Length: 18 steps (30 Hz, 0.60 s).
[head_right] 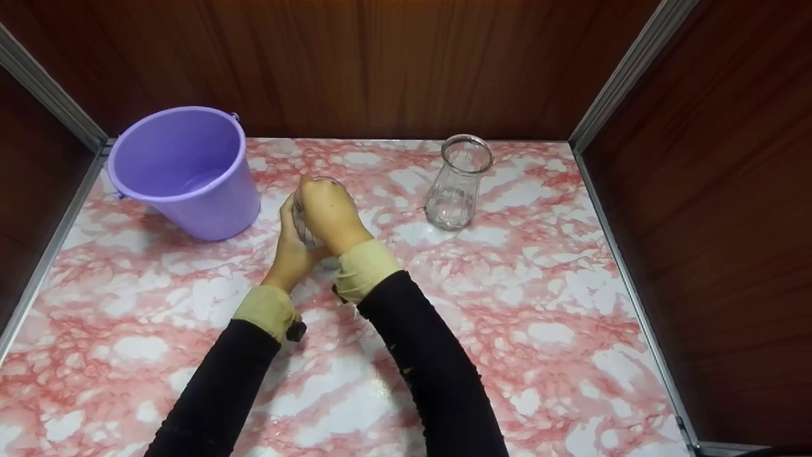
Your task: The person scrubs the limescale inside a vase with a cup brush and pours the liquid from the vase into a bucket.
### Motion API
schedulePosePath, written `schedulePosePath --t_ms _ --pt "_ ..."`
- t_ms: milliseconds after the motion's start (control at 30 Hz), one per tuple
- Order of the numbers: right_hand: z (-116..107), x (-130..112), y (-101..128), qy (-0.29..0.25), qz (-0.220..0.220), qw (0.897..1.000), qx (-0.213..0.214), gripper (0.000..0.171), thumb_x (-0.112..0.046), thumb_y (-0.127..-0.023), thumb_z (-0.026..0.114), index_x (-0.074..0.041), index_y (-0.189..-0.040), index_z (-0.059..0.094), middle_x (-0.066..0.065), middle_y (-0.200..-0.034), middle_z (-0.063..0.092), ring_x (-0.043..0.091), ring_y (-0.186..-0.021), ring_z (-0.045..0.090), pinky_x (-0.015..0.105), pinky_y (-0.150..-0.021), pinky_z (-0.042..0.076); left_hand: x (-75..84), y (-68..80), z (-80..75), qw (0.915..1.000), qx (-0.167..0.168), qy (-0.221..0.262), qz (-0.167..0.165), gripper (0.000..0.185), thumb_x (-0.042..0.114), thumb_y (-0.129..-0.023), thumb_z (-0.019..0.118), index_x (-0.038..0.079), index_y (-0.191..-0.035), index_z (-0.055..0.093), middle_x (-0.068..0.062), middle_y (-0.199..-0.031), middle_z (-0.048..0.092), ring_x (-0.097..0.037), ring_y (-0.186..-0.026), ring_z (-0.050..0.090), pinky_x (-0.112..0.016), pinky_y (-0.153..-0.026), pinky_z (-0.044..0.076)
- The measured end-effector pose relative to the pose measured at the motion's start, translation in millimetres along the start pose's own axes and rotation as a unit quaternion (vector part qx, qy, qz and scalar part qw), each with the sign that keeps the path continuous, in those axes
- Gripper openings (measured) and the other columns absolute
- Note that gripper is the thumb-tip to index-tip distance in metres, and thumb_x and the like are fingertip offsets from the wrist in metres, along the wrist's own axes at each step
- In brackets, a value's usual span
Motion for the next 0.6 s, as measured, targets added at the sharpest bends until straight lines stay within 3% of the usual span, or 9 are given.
schedulePosePath --t_ms 400,600 --pt "-1.6 1.0 1.2 -0.022 -0.007 1.0 0.016 0.012 -0.004 -0.102 0.055 0.003 -0.096 0.063 0.016 -0.088 0.07 0.03 -0.083 0.068 0.04 -0.076 0.056 -3.5 1.2 0.9 0.9997 -0.004 0.01 -0.021 0.119 0.018 -0.067 0.096 0.007 -0.156 0.017 -0.016 -0.157 0.036 -0.026 -0.143 0.038 -0.03 -0.121 0.027" --pt "-2.2 -0.7 1.0 -0.026 -0.003 0.999 0.031 0.013 0.001 -0.1 0.056 0.003 -0.09 0.064 0.015 -0.086 0.069 0.028 -0.08 0.066 0.037 -0.074 0.056 0.1 1.3 0.7 0.9999 -0.003 0.009 -0.005 0.115 0.016 -0.07 0.093 0.004 -0.156 0.018 -0.019 -0.157 0.033 -0.029 -0.144 0.036 -0.033 -0.12 0.028"
Point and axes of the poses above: each hand's wrist, its own y-axis away from the middle knuckle, its own z-axis out of the palm, x = y × z, the point moved 10 cm from there along -y, towards the middle knuckle
